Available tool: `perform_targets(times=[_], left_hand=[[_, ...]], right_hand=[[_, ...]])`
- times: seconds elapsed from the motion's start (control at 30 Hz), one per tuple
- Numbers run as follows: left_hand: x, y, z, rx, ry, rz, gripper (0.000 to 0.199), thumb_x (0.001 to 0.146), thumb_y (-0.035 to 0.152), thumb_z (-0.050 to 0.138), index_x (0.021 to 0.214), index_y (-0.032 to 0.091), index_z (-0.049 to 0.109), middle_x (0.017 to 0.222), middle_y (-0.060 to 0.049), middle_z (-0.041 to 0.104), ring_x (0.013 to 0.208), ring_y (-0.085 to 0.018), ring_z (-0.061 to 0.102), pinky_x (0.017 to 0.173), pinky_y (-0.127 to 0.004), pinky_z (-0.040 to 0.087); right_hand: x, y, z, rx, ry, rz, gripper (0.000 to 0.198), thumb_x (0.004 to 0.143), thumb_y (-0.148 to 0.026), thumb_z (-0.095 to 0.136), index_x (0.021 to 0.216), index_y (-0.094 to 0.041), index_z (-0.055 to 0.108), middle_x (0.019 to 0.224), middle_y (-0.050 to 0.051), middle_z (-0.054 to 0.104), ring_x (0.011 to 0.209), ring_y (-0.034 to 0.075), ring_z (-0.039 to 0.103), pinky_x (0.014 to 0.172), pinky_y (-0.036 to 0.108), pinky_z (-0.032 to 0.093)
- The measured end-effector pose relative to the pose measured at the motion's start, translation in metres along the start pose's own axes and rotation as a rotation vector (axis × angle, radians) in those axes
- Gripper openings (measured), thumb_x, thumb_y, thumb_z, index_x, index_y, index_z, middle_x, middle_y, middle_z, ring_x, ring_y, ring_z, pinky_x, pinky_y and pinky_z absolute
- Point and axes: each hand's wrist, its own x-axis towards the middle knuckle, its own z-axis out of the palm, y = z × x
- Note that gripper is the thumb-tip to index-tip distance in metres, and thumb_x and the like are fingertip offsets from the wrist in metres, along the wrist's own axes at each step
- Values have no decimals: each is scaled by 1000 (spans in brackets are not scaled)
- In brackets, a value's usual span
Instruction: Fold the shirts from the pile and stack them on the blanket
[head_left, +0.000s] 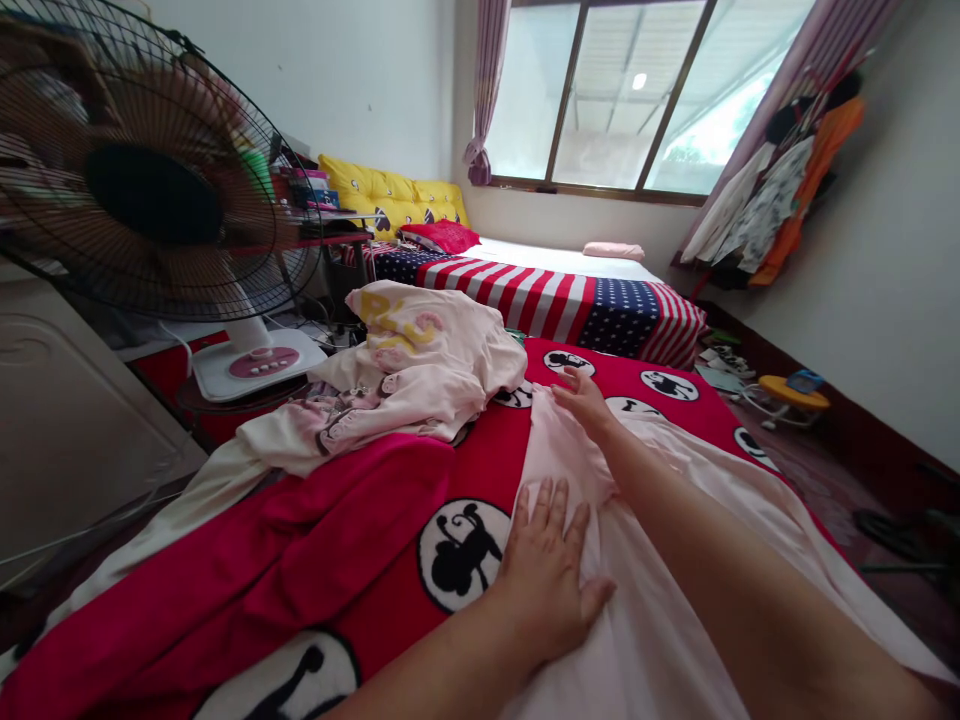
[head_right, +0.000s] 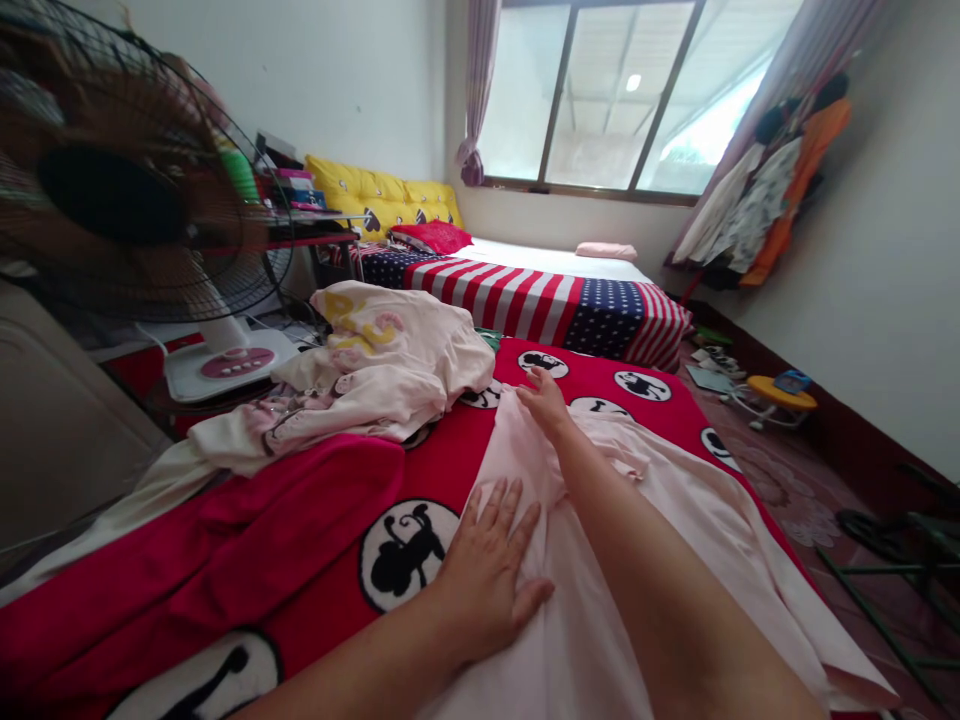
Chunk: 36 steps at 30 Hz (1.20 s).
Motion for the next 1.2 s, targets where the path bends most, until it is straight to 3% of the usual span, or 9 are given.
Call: perform_targets(times=[0.17, 0.27, 0.37, 0.43, 0.57, 0.73, 1.0, 1.1, 1.2], left_hand=[[1, 0, 3, 38, 24, 0, 74, 91, 62, 32, 151, 18, 28, 160, -14, 10, 147, -32, 1, 118, -55, 1], [2, -2, 6, 64, 35, -1, 74, 91, 62, 32, 150, 18, 29, 159, -14, 13, 147, -32, 5, 118, -54, 3], [2, -4, 11, 105, 52, 11, 74, 91, 62, 32, 149, 17, 32, 159, -16, 15, 147, -32, 7, 118, -54, 4], [3, -6, 13, 125, 67, 24, 73, 91, 61, 33, 148, 17, 34, 158, -16, 17, 147, -32, 9, 118, -54, 6], [6, -11, 14, 124, 82, 42, 58, 95, 45, 37, 146, 16, 39, 156, -16, 25, 146, -30, 17, 118, -51, 10], [13, -21, 9, -19, 115, 56, 41, 93, 19, 42, 130, 16, 58, 149, -14, 41, 141, -26, 32, 118, -45, 20], [3, -23, -14, -343, 168, 35, 39, 85, 15, 50, 122, 16, 64, 142, -14, 50, 131, -24, 48, 110, -41, 37], [-4, -16, -15, -178, 32, 77, 49, 88, 33, 55, 134, 17, 54, 149, -17, 40, 139, -29, 35, 114, -48, 27], [-9, -9, -7, 29, -63, 107, 55, 88, 41, 56, 139, 22, 48, 154, -16, 30, 145, -32, 20, 115, -55, 16]], right_hand=[[-58, -2, -52, -90, 42, -158, 33, 84, -33, 57, 113, -17, 62, 115, 13, 66, 108, 25, 62, 97, 43, 47], [-98, 13, -77, -423, -114, -290, 47, 91, -40, 50, 134, -20, 51, 137, 13, 54, 126, 28, 50, 108, 50, 34], [-126, 23, -92, -785, -320, -227, 53, 94, -41, 43, 143, -20, 42, 150, 13, 39, 140, 30, 31, 113, 56, 21], [-142, 19, -95, -862, -292, -183, 55, 96, -43, 40, 145, -17, 40, 152, 15, 34, 143, 30, 23, 113, 57, 18], [-187, 1, -89, -773, -359, -336, 59, 97, -45, 38, 148, -15, 35, 152, 15, 33, 144, 27, 23, 113, 53, 24], [-250, -25, -87, -685, -378, -282, 43, 91, -26, 47, 131, -14, 55, 141, 19, 48, 131, 31, 45, 104, 52, 39], [-343, -74, -86, -293, -501, -407, 19, 89, -19, 52, 101, -23, 66, 115, 7, 64, 102, 19, 61, 90, 31, 50], [-338, -56, -114, -335, -382, -302, 16, 92, -21, 48, 89, -23, 64, 99, 3, 66, 87, 15, 63, 78, 26, 50], [-311, -18, -164, -671, -6, -147, 17, 87, -15, 47, 94, -21, 62, 100, 6, 65, 88, 20, 63, 77, 32, 49]])
